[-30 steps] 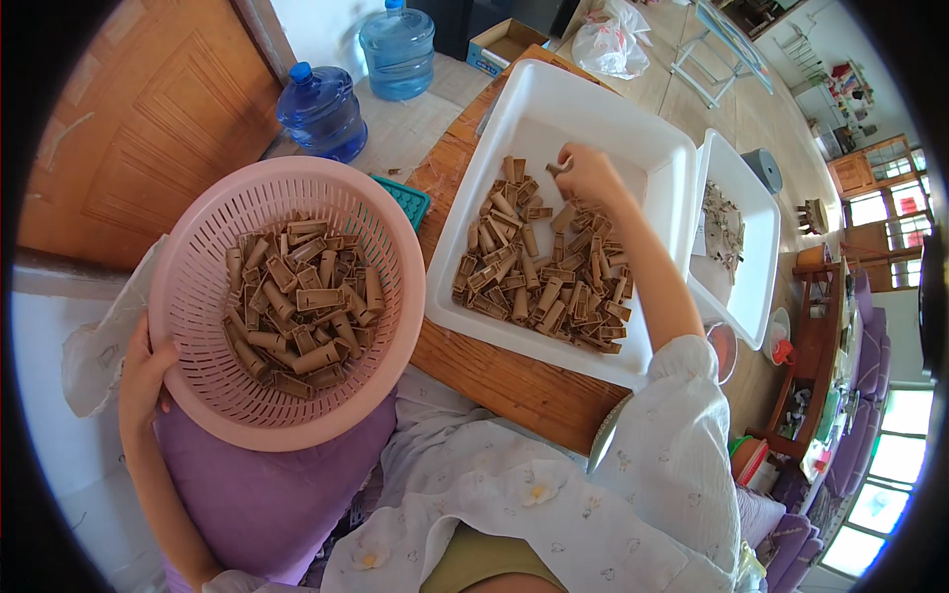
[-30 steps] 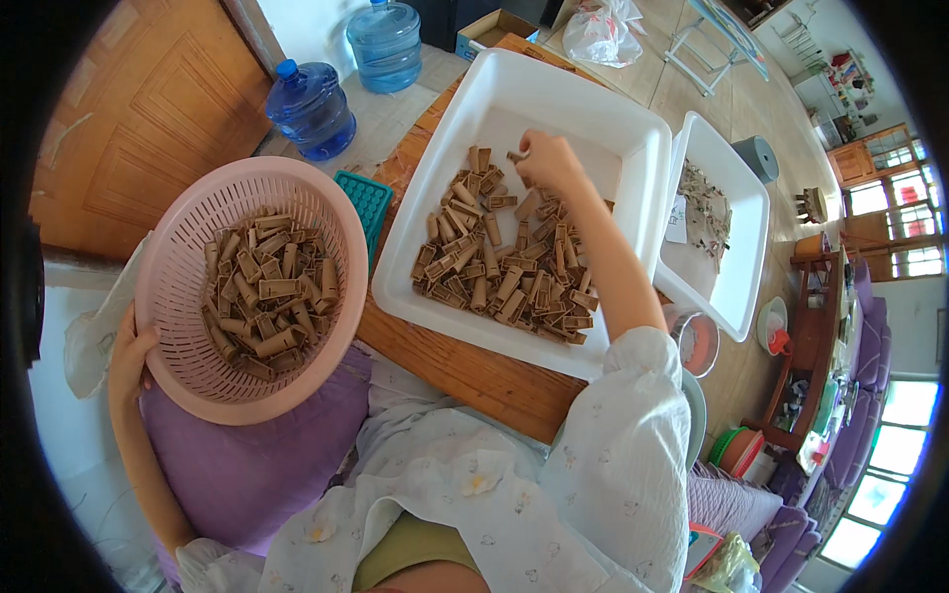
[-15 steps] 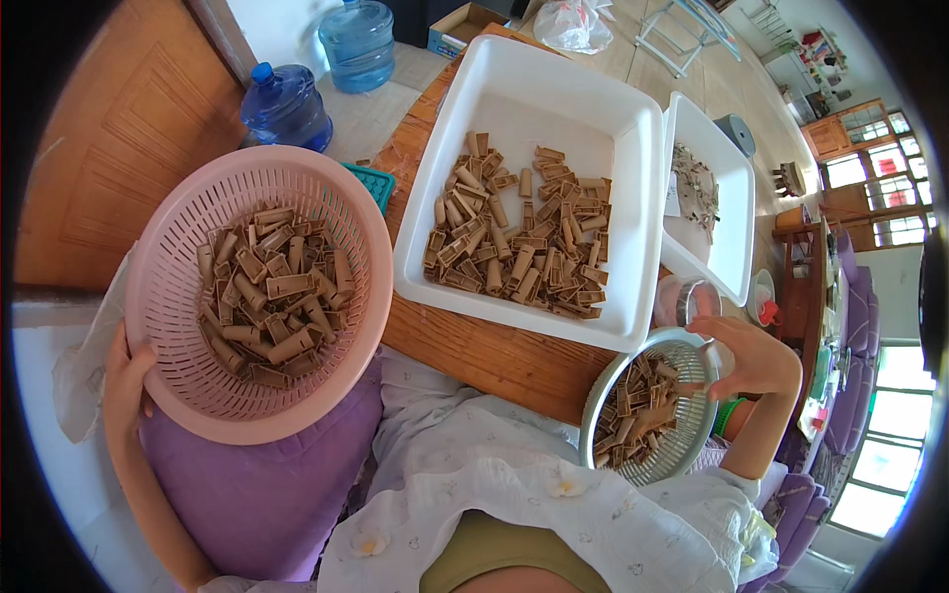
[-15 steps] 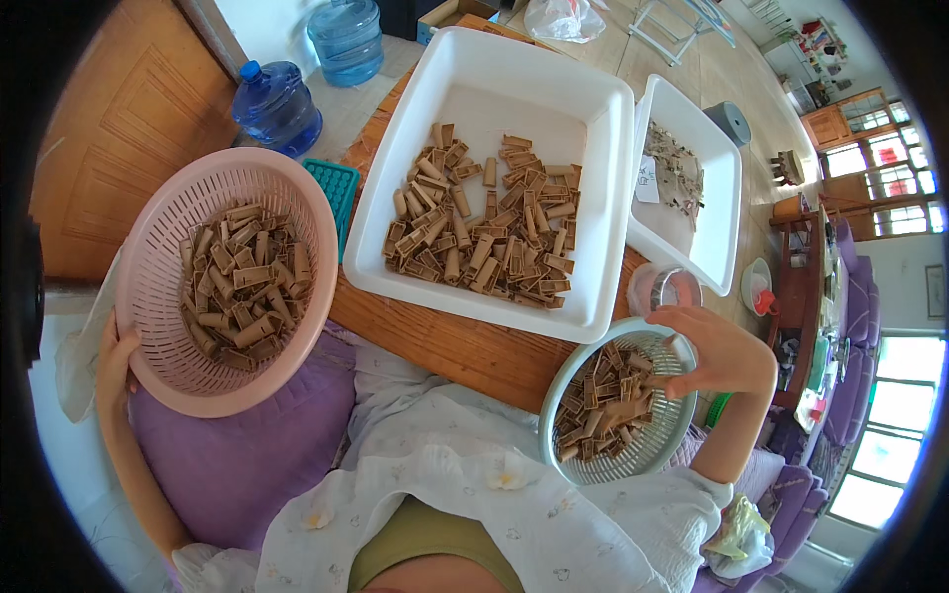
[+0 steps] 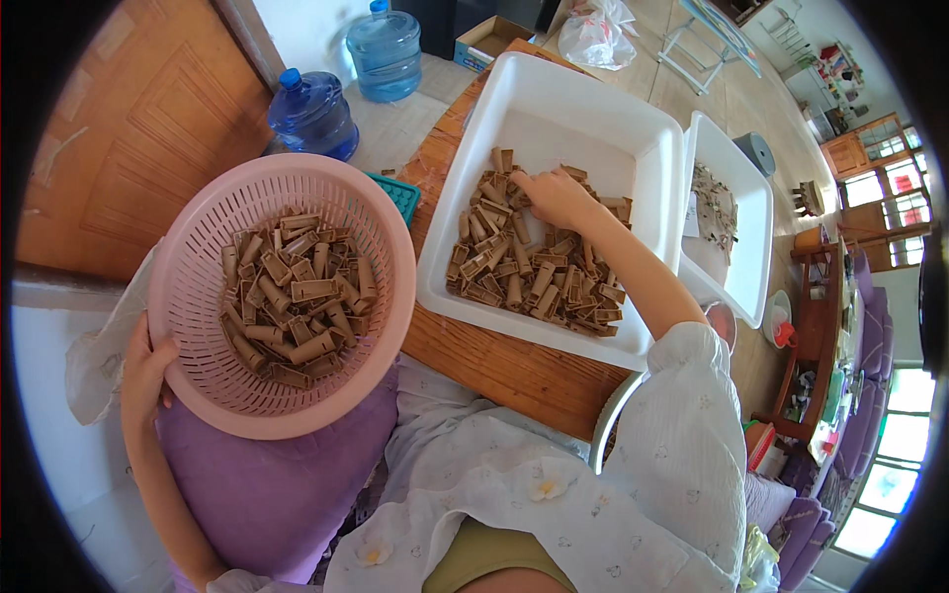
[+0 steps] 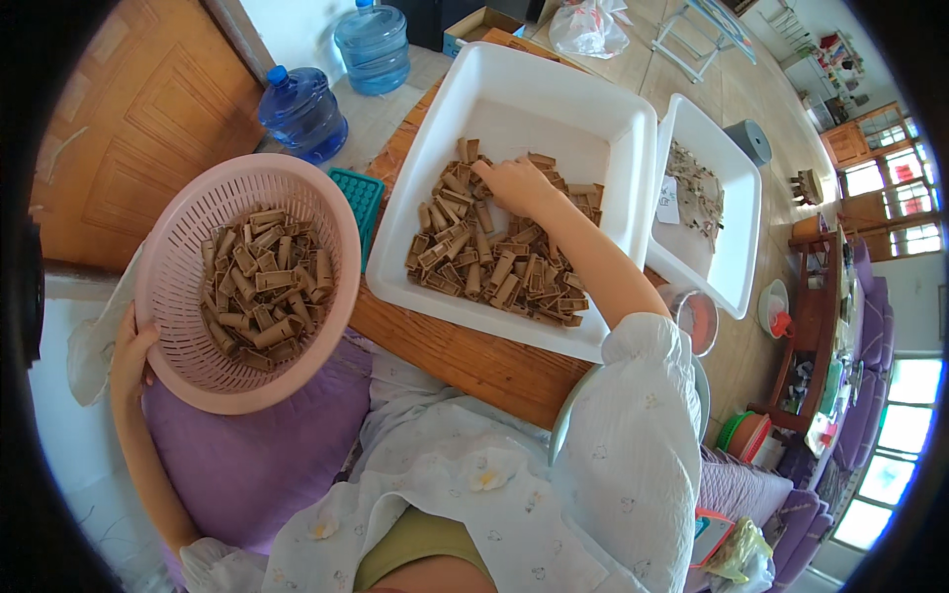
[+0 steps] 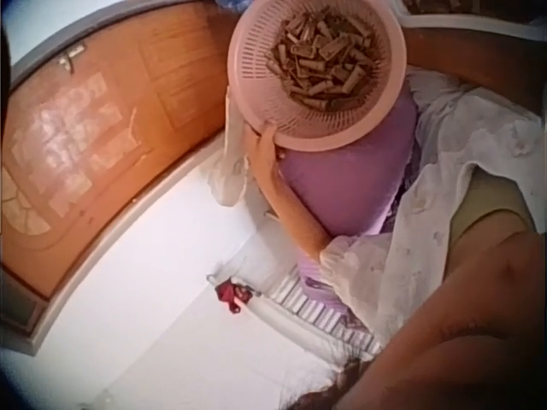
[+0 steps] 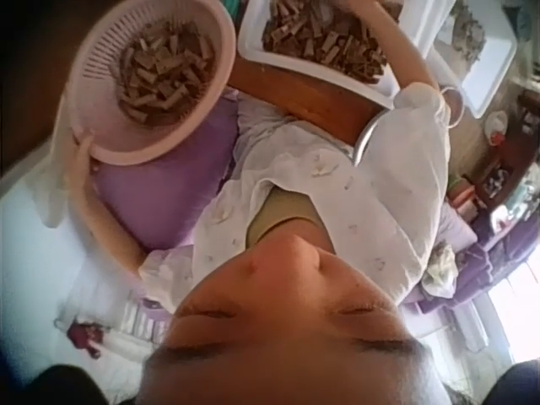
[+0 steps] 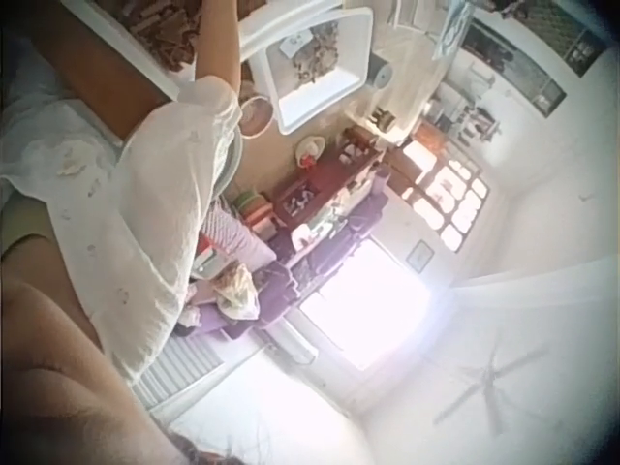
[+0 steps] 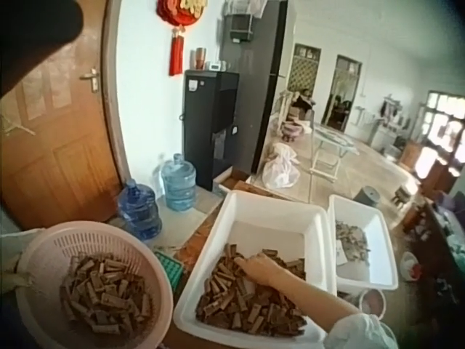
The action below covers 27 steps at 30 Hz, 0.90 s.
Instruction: The person sorts small plastic components by hand, transferring them between trays and plastic colanders, and displays samples to the camera.
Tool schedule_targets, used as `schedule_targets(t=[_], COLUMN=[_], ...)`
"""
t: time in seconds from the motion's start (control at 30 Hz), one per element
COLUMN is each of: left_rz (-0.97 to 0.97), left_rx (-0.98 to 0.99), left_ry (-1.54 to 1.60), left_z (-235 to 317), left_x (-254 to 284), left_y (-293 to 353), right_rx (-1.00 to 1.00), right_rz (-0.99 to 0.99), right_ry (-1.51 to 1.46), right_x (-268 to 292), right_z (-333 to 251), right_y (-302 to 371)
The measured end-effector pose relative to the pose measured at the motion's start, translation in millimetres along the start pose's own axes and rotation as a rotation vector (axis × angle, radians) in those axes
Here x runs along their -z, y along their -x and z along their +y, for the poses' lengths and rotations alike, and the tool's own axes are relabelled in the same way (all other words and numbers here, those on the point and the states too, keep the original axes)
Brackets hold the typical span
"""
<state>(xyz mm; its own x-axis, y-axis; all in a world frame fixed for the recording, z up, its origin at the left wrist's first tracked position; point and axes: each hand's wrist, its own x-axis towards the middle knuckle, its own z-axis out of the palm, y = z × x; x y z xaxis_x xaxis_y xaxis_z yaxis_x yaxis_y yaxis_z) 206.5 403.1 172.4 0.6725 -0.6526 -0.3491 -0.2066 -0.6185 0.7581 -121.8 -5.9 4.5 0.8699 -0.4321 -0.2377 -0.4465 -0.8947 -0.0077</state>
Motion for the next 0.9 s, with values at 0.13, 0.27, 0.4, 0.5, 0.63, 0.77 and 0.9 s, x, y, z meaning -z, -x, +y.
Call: schedule_targets(t=[0.13, 0.27, 0.4, 0.5, 0.63, 0.77, 0.9], left_rz=[0.014, 0.013, -0.001, -0.004, 0.006, -0.01, -0.003], left_rx=[0.027, 0.021, 0.034, 0.045, 0.036, 0.056, 0.035], left_ry=[-0.003, 0.018, -0.004, -0.011, -0.003, 0.005, 0.018], left_z=[3.7, 5.7, 5.9, 2.9, 2.1, 1.3, -0.8], left_x=[0.2, 0.8, 0.0, 1.5, 1.0, 2.2, 3.1], left_y=[4.5, 6.4, 1.6, 3.6, 2.7, 3.5, 4.1], right_rx=[-0.041, 0.052, 0.071, -0.022, -0.02, -0.289, -0.333], right_rz=[0.148, 0.208, 0.176, 0.05, -0.043, 0.107, 0.036], right_ry=[-0.17, -0.162, -0.037, 0.026, -0.007, -0.483, -0.567], right_x=[10.7, 9.4, -16.8, -10.7, -4.2, 33.9, 42.3], right_z=[3.4, 13.3, 13.0, 9.6, 28.2, 30.6, 22.0], right_y=[-4.9, -20.3, -33.2, -31.1, -15.8, 16.7, 40.6])
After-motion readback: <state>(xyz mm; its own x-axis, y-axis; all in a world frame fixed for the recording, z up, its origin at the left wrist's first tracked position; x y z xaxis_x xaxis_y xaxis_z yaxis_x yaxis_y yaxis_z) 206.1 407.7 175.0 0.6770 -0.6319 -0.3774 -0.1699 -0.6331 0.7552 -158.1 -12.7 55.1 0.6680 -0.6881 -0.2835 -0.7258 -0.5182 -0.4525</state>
